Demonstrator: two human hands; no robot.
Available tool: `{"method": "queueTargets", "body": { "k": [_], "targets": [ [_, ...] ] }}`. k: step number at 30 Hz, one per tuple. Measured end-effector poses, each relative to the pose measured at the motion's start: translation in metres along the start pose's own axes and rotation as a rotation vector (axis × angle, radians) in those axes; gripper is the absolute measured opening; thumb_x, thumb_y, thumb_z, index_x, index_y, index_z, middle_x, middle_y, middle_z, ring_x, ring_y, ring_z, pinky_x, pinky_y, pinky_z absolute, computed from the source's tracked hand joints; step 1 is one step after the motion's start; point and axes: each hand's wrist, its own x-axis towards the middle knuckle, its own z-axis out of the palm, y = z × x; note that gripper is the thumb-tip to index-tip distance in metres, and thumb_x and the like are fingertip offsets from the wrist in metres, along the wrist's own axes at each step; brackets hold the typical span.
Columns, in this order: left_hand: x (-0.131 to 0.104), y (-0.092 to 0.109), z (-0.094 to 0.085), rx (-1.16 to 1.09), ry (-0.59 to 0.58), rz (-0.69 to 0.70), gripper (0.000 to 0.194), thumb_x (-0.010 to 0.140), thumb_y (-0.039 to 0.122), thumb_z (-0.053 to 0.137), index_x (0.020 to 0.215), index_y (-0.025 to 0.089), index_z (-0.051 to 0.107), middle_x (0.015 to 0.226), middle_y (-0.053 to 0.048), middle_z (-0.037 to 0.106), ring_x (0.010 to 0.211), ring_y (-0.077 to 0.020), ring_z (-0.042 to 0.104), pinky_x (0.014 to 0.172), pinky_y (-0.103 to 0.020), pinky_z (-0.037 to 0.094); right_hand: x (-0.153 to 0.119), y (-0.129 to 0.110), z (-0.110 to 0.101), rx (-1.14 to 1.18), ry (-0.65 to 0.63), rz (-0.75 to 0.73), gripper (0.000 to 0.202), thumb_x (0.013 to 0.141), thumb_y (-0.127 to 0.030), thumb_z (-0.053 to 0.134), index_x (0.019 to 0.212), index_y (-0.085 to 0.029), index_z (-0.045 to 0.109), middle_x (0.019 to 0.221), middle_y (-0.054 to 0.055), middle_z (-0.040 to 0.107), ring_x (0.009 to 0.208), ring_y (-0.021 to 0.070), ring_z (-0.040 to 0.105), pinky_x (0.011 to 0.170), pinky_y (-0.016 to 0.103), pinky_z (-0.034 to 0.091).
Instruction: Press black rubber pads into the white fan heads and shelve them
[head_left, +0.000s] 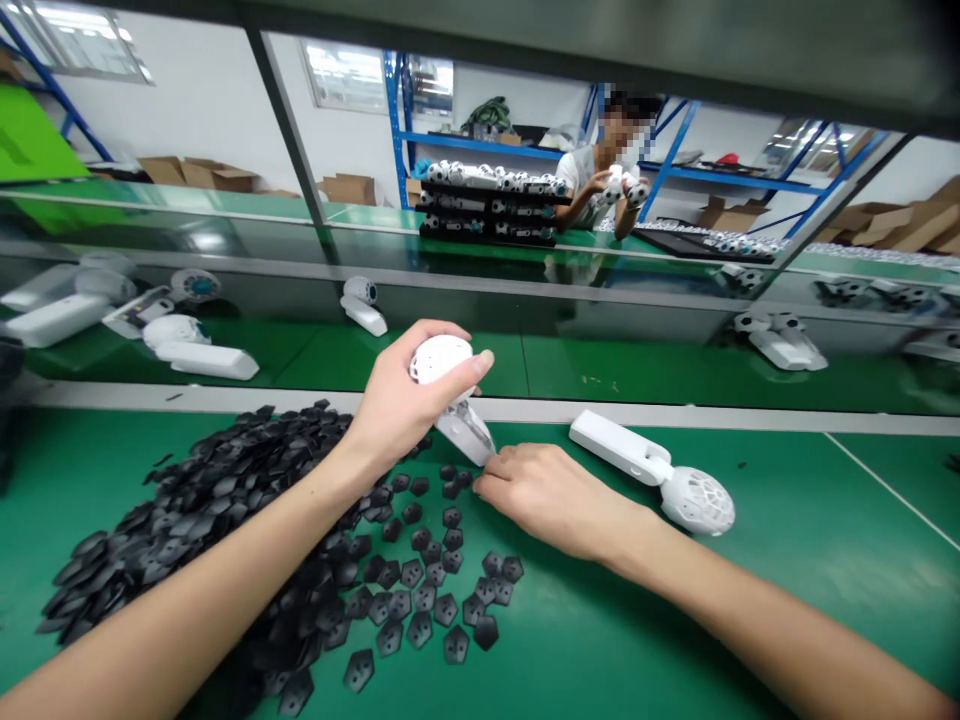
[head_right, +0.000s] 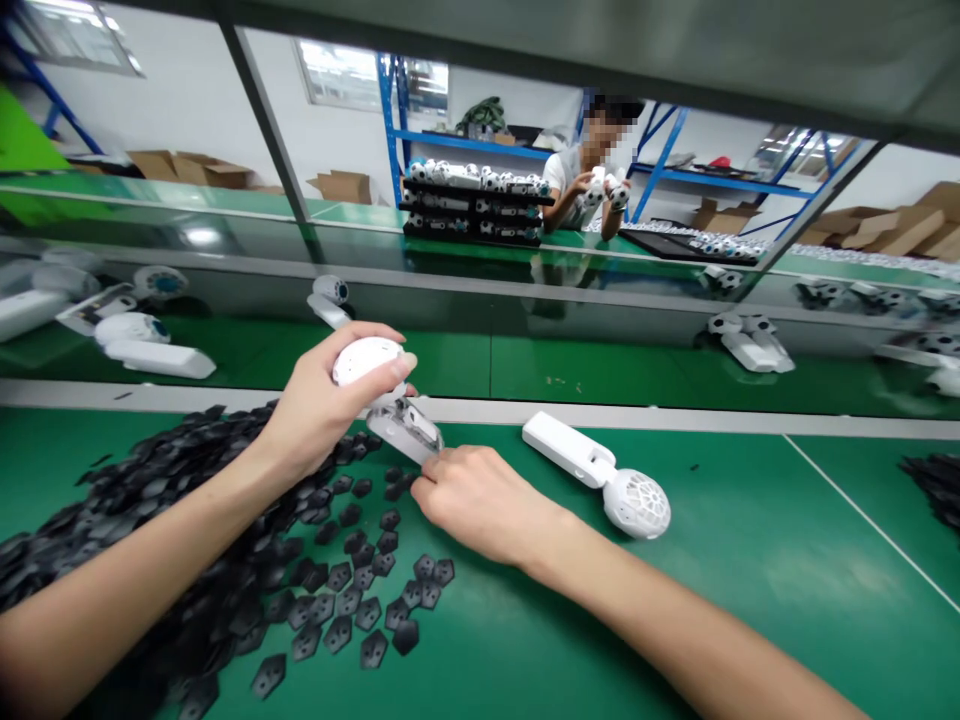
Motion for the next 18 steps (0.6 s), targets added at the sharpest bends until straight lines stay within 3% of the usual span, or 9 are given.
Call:
{"method": "queueTargets", "body": {
  "k": [2, 4, 6, 7, 10, 14, 18],
  "targets": [
    [0.0, 0.002, 0.0, -0.087, 0.035, -0.039, 0.05, 0.069, 0.05, 0.096, 0.099, 0.021, 0.07, 0.082, 0.0, 0.067, 0.067, -0.018, 0.07, 0.06, -0.026, 0.056, -0.001, 0.005, -0.009, 0.238, 0.199, 0.054, 0.014, 0.104, -0.012, 0.066, 0.105, -0.016, 0.08, 0.101, 0.009, 0.082, 0.09, 0.0215, 0.078, 0.078, 0.032, 0.058],
    [-0.002, 0.008, 0.001, -0.203, 0.031, -0.129, 0.049, 0.071, 0.052, 0.095, 0.098, 0.021, 0.068, 0.084, 0.0, 0.067, 0.064, -0.017, 0.068, 0.058, -0.027, 0.058, -0.004, 0.008, -0.021, 0.52, 0.478, 0.158, 0.011, 0.102, -0.02, 0.072, 0.106, -0.021, 0.082, 0.101, 0.004, 0.084, 0.087, 0.0187, 0.078, 0.08, 0.03, 0.06],
    [-0.006, 0.015, 0.004, -0.298, -0.018, -0.242, 0.049, 0.075, 0.057, 0.091, 0.096, 0.02, 0.066, 0.084, -0.001, 0.067, 0.061, -0.017, 0.067, 0.053, -0.026, 0.057, -0.006, 0.007, -0.034, 0.804, 0.702, 0.277, 0.004, 0.096, -0.025, 0.081, 0.096, -0.023, 0.084, 0.091, 0.001, 0.084, 0.077, 0.0184, 0.078, 0.072, 0.029, 0.06],
    [-0.008, 0.019, 0.005, -0.329, -0.049, -0.291, 0.05, 0.076, 0.058, 0.09, 0.095, 0.019, 0.066, 0.083, -0.002, 0.066, 0.06, -0.0171, 0.066, 0.05, -0.026, 0.055, -0.007, 0.006, -0.039, 0.894, 0.747, 0.318, 0.005, 0.092, -0.028, 0.084, 0.091, -0.024, 0.085, 0.085, 0.0, 0.083, 0.072, 0.0186, 0.077, 0.068, 0.029, 0.06],
    [-0.017, 0.024, 0.012, -0.387, -0.137, -0.385, 0.05, 0.076, 0.059, 0.09, 0.089, 0.018, 0.065, 0.08, -0.002, 0.062, 0.061, -0.0161, 0.062, 0.05, -0.026, 0.057, -0.009, 0.002, -0.046, 1.002, 0.738, 0.355, 0.014, 0.088, -0.035, 0.087, 0.084, -0.022, 0.083, 0.079, 0.001, 0.082, 0.07, 0.0199, 0.077, 0.066, 0.029, 0.061],
    [-0.026, 0.024, 0.02, -0.422, -0.167, -0.453, 0.049, 0.075, 0.059, 0.092, 0.084, 0.02, 0.064, 0.079, 0.0, 0.059, 0.064, -0.0144, 0.058, 0.058, -0.028, 0.061, -0.009, -0.002, -0.043, 0.885, 0.68, 0.324, 0.014, 0.094, -0.033, 0.081, 0.085, -0.023, 0.081, 0.081, 0.0, 0.082, 0.073, 0.0196, 0.078, 0.068, 0.029, 0.058],
    [-0.028, 0.024, 0.022, -0.363, -0.123, -0.415, 0.05, 0.075, 0.062, 0.091, 0.082, 0.02, 0.065, 0.074, 0.001, 0.055, 0.057, -0.0115, 0.051, 0.044, -0.02, 0.045, -0.008, -0.007, -0.041, 0.707, 0.682, 0.313, 0.01, 0.093, -0.02, 0.081, 0.084, -0.024, 0.08, 0.086, -0.003, 0.083, 0.077, 0.0187, 0.076, 0.074, 0.03, 0.055]
  ]
}}
